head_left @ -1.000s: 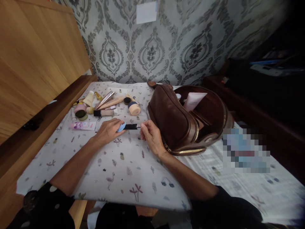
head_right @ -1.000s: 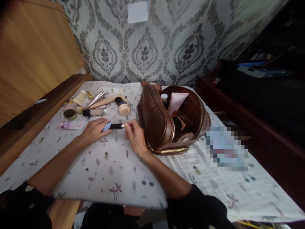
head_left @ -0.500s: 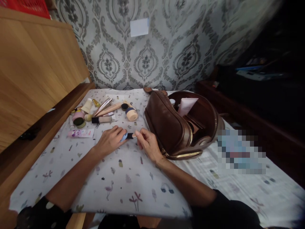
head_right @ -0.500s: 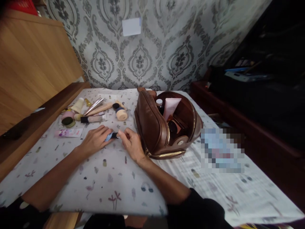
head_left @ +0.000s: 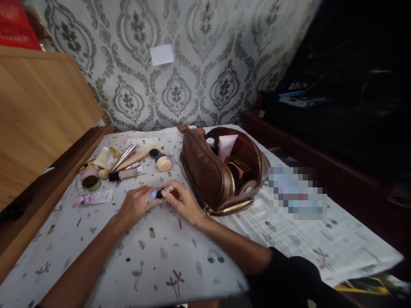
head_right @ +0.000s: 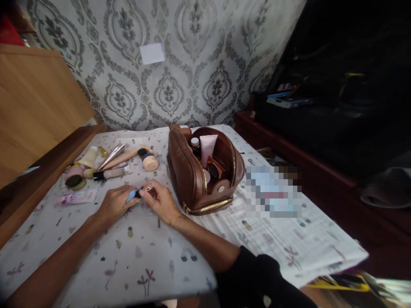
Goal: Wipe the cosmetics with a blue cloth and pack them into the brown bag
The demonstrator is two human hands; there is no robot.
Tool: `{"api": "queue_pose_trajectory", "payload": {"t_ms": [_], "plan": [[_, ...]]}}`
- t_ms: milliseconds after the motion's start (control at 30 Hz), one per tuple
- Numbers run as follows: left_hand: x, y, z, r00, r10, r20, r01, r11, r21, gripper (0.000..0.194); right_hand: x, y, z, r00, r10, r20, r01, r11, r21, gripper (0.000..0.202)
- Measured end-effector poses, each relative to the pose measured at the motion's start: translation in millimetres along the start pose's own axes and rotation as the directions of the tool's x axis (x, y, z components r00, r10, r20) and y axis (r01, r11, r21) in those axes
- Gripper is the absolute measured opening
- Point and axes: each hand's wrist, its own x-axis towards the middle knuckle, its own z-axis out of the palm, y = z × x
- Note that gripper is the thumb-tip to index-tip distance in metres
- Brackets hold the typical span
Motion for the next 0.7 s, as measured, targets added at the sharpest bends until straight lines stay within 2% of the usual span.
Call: {"api": "queue_pose_trajectory", "payload": {"t_ms": [200, 400, 533, 700], "plan": [[4, 6, -3.8, 0.989, -0.137, 0.055, 0.146, 0.963, -0.225, 0.045, 0, 1, 2, 1.000, 0.010, -0.021, -0.010, 0.999, 0.031, 0.040], [6, 2, -4.5, 0.948, -0.314, 0.058, 0.315, 0.889, -0.332, 0.042, -2, -1, 1, 0.994, -0.018, -0.106, 0.020, 1.000, 0.009, 0.039], [3, -8, 1.5, 0.897, -0.439, 0.052, 0.424, 0.821, -0.383, 0.043, -4, -8, -1, 0.980, -0.092, -0.175, 0.086, 0.995, -0.044, 0.031], [2, -19, 7.8, 0.818, -0.574, 0.038, 0.537, 0.739, -0.406, 0.042, -4, -12, -3, 0.974, -0.132, -0.183, 0.106, 0.984, -0.143, 0.026]]}}
